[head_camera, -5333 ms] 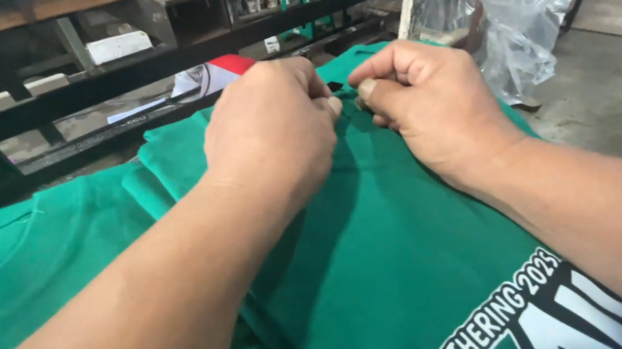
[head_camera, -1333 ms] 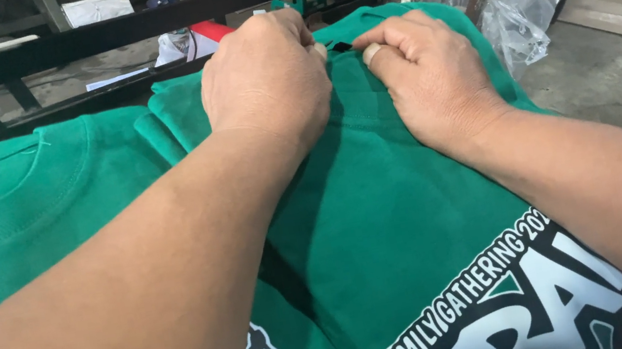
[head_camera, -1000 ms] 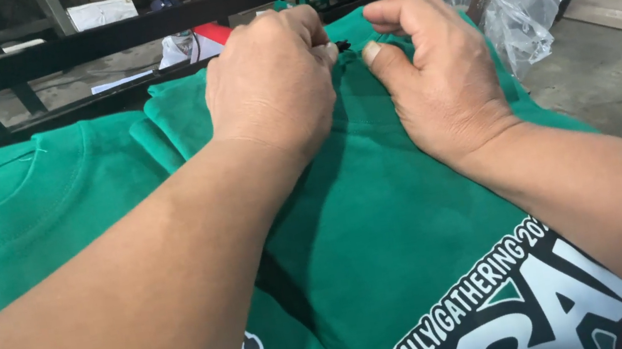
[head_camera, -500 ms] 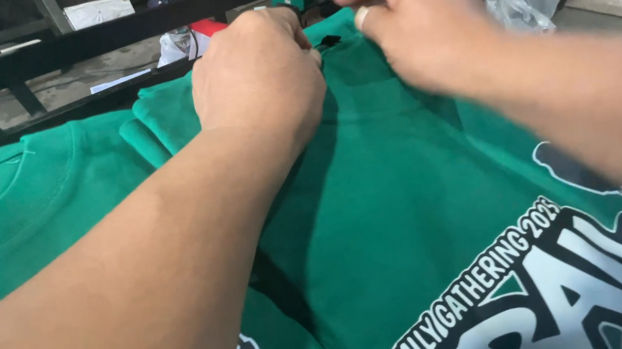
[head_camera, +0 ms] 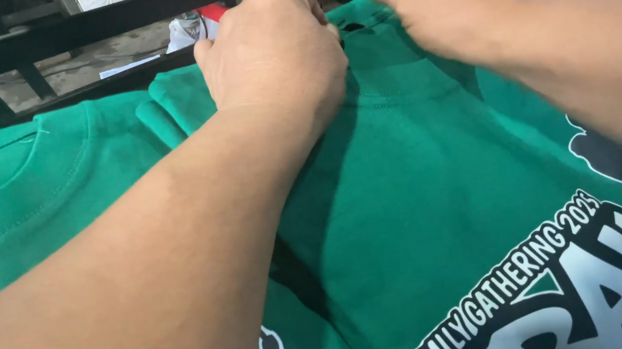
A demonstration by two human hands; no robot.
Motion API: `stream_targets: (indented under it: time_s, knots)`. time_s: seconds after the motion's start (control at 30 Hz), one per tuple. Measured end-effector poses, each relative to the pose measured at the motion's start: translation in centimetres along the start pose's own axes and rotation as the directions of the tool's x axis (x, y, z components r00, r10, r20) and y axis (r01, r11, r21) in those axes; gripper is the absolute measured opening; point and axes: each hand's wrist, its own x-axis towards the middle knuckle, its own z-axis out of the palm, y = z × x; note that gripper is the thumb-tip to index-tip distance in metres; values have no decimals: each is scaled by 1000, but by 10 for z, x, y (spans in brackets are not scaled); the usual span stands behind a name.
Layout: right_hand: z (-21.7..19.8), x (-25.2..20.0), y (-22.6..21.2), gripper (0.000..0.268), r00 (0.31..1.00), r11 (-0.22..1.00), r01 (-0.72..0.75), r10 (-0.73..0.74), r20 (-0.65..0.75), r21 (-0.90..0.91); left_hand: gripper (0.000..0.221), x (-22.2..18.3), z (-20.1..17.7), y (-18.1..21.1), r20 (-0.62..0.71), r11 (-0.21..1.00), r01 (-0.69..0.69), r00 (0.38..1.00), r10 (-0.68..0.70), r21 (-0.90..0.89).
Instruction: Attaching brand tags to green t-shirts using manual plastic loop fasteners.
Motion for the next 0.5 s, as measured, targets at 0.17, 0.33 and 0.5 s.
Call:
stream_targets:
  time_s: [0.17,0.33,0.5]
  knots:
    - [-5,-28,-18,17,927,935,238,-137,-349,264,12,0,-5,1,-12,990,67,998,-69,-121]
    - [-4,-42,-28,15,904,897,356,-260,-340,262,14,-2,-5,-1,-34,990,11,999,-15,-138]
    - [-6,-47,-31,16,906,885,373,-281,-318,280,13,-5,-6,1,-8,993,-24,1000,23,-115]
